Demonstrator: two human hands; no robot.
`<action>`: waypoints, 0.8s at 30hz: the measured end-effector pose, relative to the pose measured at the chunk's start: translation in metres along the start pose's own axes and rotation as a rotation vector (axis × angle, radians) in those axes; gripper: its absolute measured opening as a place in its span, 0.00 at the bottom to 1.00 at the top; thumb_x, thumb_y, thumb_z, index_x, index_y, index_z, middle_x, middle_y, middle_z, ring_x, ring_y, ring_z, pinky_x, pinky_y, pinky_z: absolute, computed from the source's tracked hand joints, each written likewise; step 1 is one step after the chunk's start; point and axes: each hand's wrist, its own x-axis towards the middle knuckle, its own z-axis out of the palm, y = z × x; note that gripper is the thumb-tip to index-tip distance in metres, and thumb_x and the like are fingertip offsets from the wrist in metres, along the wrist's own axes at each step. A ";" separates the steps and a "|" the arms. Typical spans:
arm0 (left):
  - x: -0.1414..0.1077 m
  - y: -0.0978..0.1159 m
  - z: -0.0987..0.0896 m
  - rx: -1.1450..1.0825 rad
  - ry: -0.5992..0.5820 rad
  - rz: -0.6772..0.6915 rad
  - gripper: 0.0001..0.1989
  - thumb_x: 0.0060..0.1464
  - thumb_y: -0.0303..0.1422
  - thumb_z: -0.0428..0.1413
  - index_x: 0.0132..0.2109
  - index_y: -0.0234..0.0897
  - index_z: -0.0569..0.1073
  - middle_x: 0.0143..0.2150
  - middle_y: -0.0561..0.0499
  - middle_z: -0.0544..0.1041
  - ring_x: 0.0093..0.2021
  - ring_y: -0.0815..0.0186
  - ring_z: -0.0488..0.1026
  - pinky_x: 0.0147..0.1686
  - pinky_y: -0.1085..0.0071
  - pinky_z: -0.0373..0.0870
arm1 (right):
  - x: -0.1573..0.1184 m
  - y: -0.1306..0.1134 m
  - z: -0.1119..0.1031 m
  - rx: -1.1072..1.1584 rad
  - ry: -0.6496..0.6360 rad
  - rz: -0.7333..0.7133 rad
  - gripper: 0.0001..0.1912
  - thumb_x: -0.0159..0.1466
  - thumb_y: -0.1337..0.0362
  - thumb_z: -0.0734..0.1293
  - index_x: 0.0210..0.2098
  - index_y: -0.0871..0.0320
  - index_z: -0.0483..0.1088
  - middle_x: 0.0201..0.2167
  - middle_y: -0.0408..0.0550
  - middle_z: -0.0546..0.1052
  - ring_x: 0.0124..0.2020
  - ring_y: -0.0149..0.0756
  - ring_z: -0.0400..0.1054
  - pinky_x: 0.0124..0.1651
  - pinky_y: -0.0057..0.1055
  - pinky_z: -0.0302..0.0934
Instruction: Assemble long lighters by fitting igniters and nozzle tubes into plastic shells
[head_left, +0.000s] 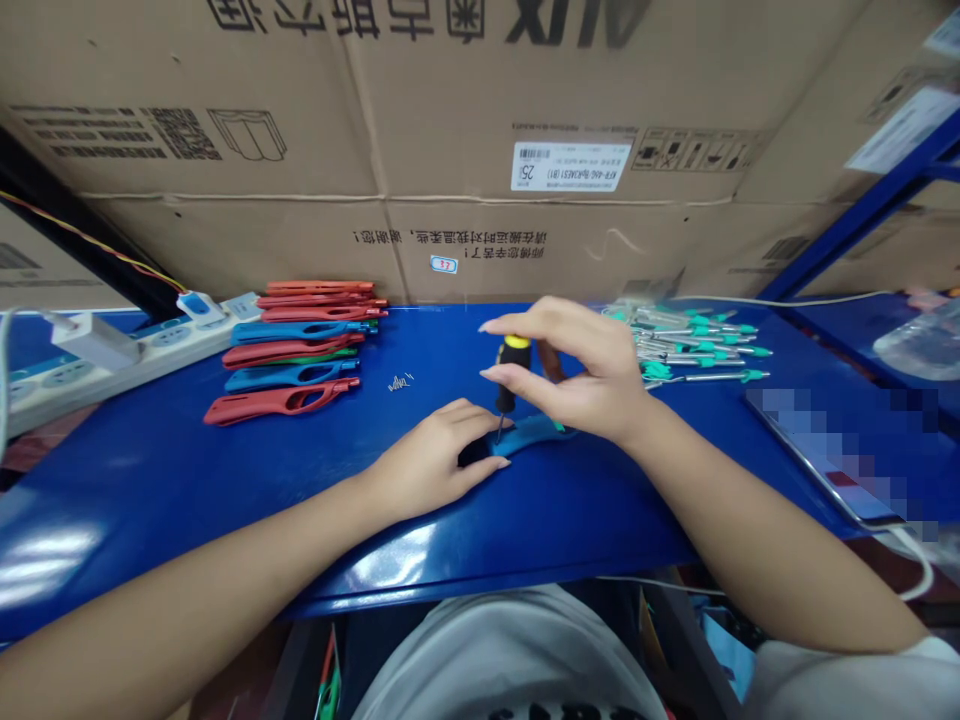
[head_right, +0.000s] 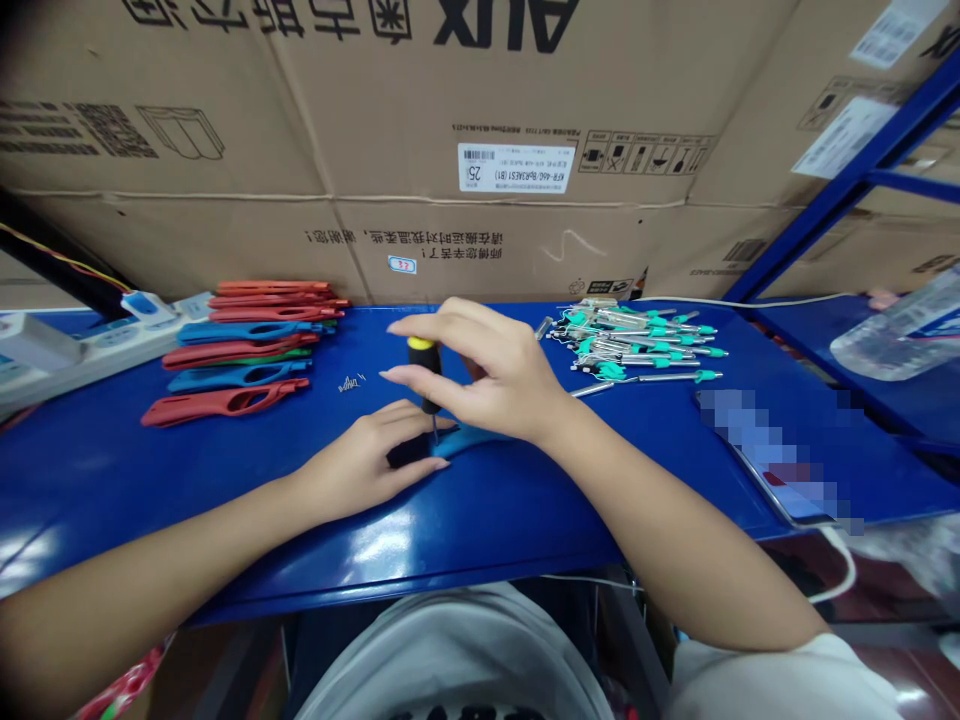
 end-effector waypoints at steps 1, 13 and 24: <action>0.000 0.000 0.000 0.001 0.003 -0.002 0.16 0.62 0.35 0.60 0.56 0.36 0.73 0.52 0.45 0.79 0.53 0.58 0.74 0.56 0.59 0.71 | 0.000 0.000 -0.001 -0.066 0.027 -0.022 0.13 0.68 0.56 0.68 0.48 0.57 0.76 0.35 0.49 0.79 0.32 0.34 0.73 0.37 0.32 0.69; 0.001 0.001 0.000 -0.010 0.015 0.002 0.16 0.62 0.35 0.61 0.55 0.36 0.74 0.52 0.45 0.79 0.53 0.58 0.74 0.56 0.58 0.71 | 0.001 0.001 -0.002 -0.049 -0.014 -0.053 0.15 0.68 0.55 0.68 0.50 0.56 0.76 0.39 0.49 0.79 0.35 0.35 0.72 0.39 0.33 0.69; 0.001 0.002 0.000 -0.019 0.012 -0.022 0.15 0.61 0.34 0.61 0.54 0.37 0.74 0.52 0.44 0.79 0.53 0.56 0.76 0.56 0.56 0.72 | 0.004 -0.007 -0.004 -0.011 -0.085 -0.015 0.14 0.68 0.54 0.68 0.47 0.55 0.76 0.40 0.49 0.79 0.33 0.32 0.71 0.37 0.30 0.67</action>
